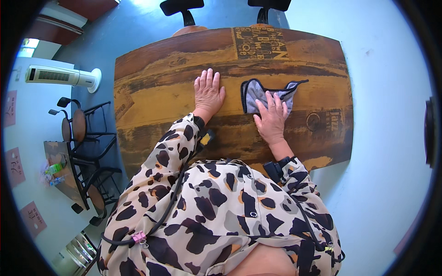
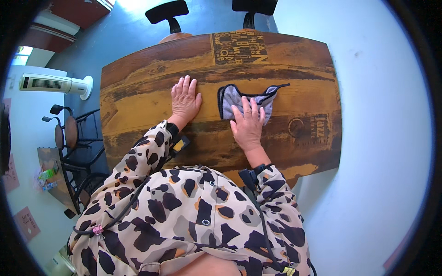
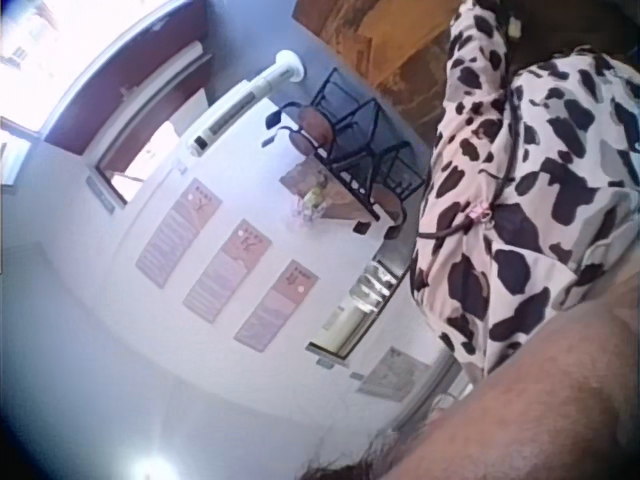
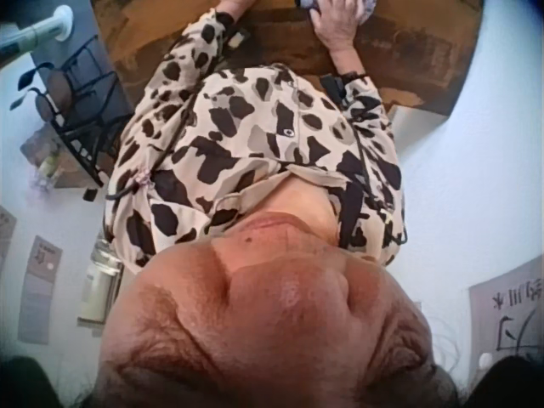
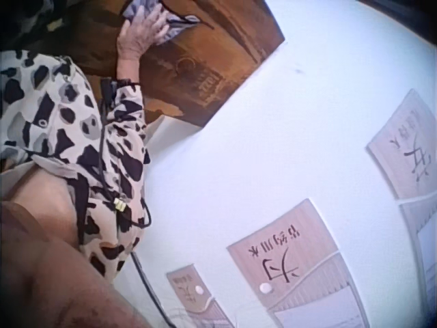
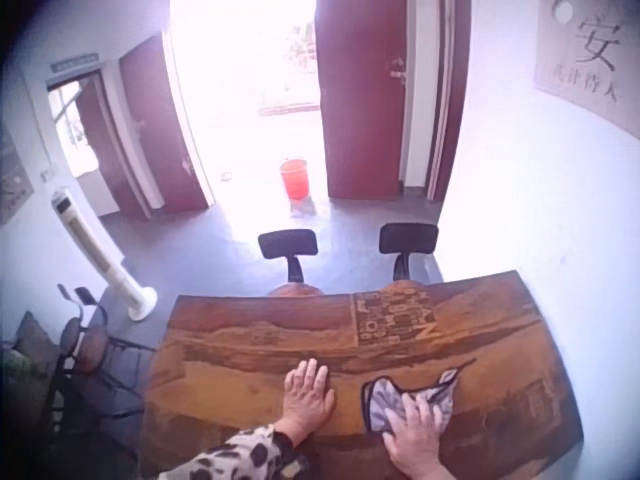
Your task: Wiping a wooden table and stools with a cloth.
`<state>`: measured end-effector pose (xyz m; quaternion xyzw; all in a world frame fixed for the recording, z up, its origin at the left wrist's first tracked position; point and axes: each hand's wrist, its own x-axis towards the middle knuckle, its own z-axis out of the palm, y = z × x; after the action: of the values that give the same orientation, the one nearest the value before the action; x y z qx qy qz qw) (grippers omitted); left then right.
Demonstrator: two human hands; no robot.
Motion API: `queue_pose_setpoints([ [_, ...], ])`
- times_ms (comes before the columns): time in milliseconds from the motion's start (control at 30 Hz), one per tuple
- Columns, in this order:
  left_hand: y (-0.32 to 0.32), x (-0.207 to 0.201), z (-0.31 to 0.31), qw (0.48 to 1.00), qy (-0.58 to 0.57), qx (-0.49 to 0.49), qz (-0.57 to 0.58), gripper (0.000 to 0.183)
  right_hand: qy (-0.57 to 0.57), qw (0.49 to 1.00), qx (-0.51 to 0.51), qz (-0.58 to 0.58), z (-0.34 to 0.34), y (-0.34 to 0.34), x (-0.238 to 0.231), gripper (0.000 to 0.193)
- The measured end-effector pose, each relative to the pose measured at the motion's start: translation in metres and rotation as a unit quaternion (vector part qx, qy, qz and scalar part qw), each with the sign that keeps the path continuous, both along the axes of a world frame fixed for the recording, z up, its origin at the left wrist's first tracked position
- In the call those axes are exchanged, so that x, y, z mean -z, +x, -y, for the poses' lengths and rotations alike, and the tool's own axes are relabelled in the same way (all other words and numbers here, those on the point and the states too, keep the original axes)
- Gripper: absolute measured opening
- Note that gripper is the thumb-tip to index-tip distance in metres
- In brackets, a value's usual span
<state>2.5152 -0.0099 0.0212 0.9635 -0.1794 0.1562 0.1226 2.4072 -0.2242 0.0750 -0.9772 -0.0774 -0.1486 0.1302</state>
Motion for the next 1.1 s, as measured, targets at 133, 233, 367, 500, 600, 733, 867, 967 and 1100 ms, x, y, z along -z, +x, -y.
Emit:
queue_pose_setpoints([
  [133,-0.006,-0.009,-0.006,0.997,-0.015,0.027,-0.076,0.052,0.036,0.998,-0.023,-0.048,-0.017,-0.011,0.009,0.04],
  [233,-0.023,-0.02,-0.018,0.98,0.005,0.09,-0.178,0.053,-0.024,0.999,0.032,-0.021,-0.008,0.004,0.06,0.027],
  [367,-0.059,-0.042,-0.043,0.958,-0.088,0.132,-0.241,0.068,-0.013,0.996,0.047,-0.074,-0.032,0.015,0.024,0.015],
  [500,-0.062,-0.068,-0.079,0.939,-0.179,0.241,-0.166,0.084,0.485,0.847,-0.043,-0.214,-0.082,0.031,-0.037,0.014],
  [600,-0.051,-0.122,-0.11,0.896,-0.242,0.274,-0.253,0.059,0.575,0.759,-0.083,-0.294,-0.108,0.036,-0.089,0.014],
  [733,-0.044,-0.173,-0.169,0.836,-0.329,0.174,-0.404,0.03,0.667,0.68,-0.126,-0.277,-0.148,0.045,-0.129,0.014],
  [867,-0.051,-0.206,-0.224,0.829,-0.404,0.164,-0.349,0.023,0.672,0.66,-0.174,-0.288,-0.186,0.045,-0.15,0.016],
  [967,-0.057,-0.22,-0.244,0.855,-0.399,0.165,-0.287,0.022,0.609,0.709,-0.21,-0.288,-0.204,0.04,-0.158,0.021],
  [1100,-0.063,-0.232,-0.263,0.872,-0.347,0.175,-0.298,0.021,0.54,0.757,-0.254,-0.266,-0.217,0.034,-0.162,0.022],
])
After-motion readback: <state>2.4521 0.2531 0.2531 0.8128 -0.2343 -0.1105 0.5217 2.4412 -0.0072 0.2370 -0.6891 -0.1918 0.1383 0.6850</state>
